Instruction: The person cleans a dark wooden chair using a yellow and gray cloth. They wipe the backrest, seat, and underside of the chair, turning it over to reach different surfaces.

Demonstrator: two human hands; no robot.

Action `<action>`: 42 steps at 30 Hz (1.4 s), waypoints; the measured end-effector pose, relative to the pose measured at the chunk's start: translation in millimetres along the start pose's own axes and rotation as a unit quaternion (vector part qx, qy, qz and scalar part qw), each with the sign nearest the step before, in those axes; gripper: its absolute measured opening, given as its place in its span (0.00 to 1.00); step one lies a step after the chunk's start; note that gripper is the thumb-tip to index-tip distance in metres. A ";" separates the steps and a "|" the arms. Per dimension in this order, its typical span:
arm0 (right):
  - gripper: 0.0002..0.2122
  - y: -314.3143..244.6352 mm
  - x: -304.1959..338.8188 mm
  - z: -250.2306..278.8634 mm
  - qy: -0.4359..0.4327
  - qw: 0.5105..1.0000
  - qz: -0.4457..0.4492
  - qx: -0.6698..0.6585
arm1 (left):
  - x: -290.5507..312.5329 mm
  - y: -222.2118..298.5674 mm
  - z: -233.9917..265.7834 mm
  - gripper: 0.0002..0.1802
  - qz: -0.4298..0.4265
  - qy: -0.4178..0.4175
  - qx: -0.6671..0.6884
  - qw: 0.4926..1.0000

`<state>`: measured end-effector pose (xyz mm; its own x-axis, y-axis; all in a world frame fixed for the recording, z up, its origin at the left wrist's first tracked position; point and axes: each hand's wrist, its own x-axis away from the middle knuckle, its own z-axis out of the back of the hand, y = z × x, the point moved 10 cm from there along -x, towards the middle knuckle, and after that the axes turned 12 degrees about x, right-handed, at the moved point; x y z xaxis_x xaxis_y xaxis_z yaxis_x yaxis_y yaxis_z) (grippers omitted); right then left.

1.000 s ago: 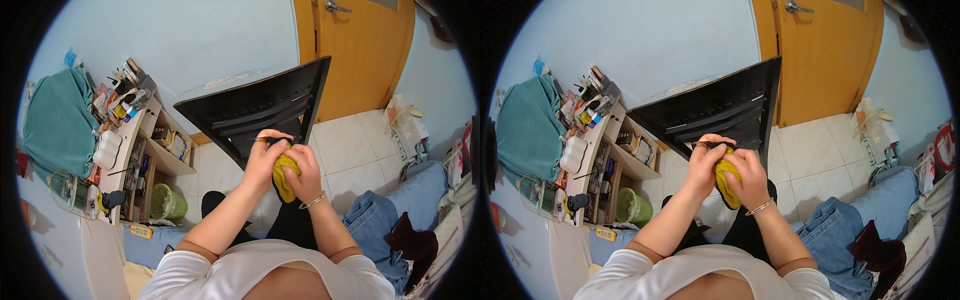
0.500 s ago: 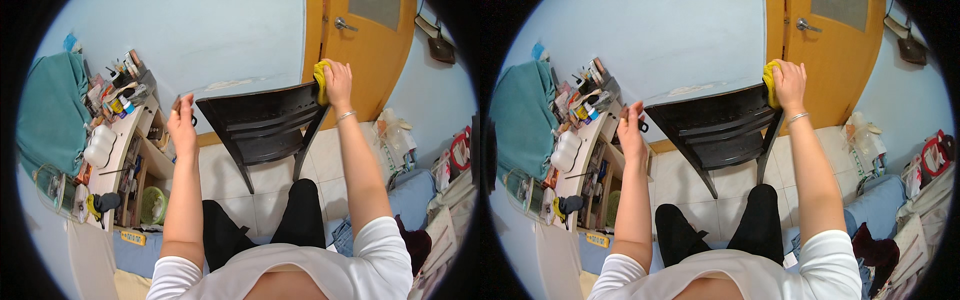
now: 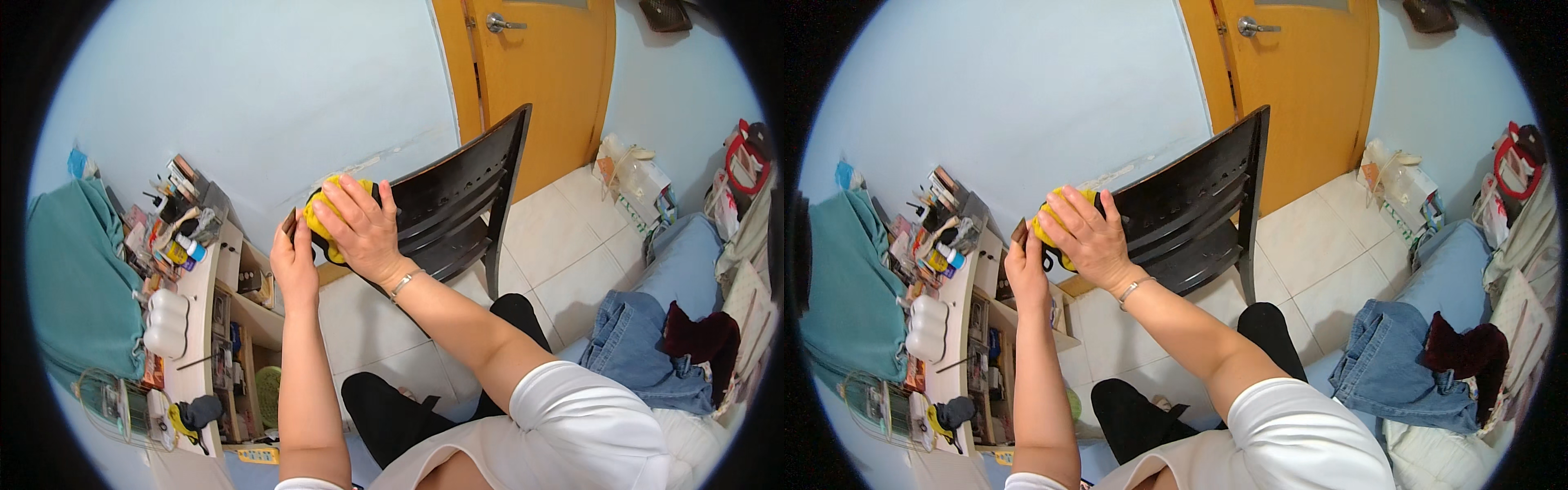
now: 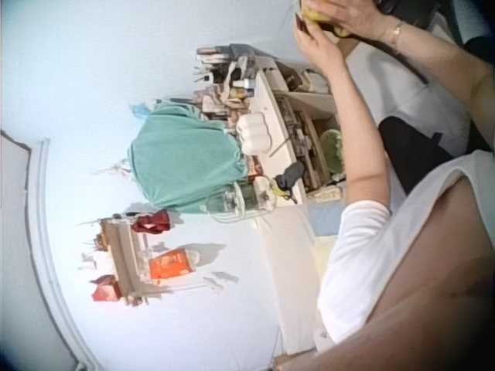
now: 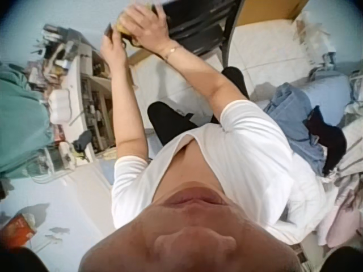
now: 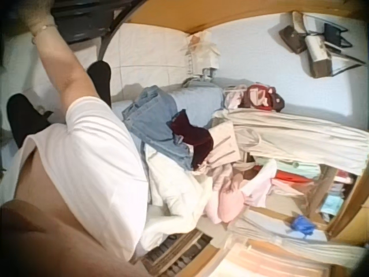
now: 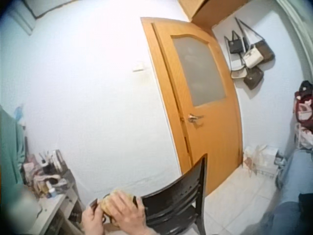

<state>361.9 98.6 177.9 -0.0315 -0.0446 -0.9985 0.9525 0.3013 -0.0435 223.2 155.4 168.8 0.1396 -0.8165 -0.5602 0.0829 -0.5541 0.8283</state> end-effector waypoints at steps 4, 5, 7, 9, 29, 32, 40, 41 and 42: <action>0.20 39.8 14.6 2.5 -0.009 1.000 0.005 0.022 | 0.3 10.5 9.2 0.13 -0.059 -0.009 -0.062 0.996; 0.22 67.5 21.8 3.9 0.013 1.000 -0.025 0.012 | 2.0 12.9 10.6 0.13 -0.058 -0.005 -0.072 0.996; 0.27 137.0 28.3 17.3 0.050 0.989 -0.136 0.027 | 6.7 14.7 4.4 0.12 -0.051 0.000 -0.085 0.995; 0.26 214.9 40.4 25.2 0.098 0.958 -0.264 0.049 | 7.6 10.5 0.0 0.12 -0.058 -0.005 -0.080 0.995; 0.32 14.0 98.4 -24.7 -0.151 0.943 -0.277 -0.109 | 7.5 22.2 -14.6 0.14 -0.121 0.000 -0.083 0.989; 0.30 30.3 89.1 -12.5 -0.168 0.945 -0.278 -0.036 | 6.8 15.0 -10.5 0.14 -0.063 -0.010 -0.075 0.995; 0.23 222.6 127.0 -42.8 0.341 0.582 -0.557 -0.483 | 6.5 16.3 -11.8 0.13 -0.082 -0.012 -0.069 0.994; 0.24 242.7 132.2 -48.7 0.344 0.539 -0.576 -0.509 | 9.7 16.6 -6.3 0.13 -0.079 -0.006 -0.082 0.993; 0.24 265.9 133.0 -36.6 0.331 0.593 -0.598 -0.426 | 10.7 21.0 -8.3 0.13 -0.078 -0.004 -0.092 0.993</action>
<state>599.9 207.6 32.4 -0.9102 -0.4138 -0.0184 -0.3614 0.8152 -0.4525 234.6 136.3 180.2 0.1020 -0.7243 -0.6819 0.2827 -0.6361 0.7179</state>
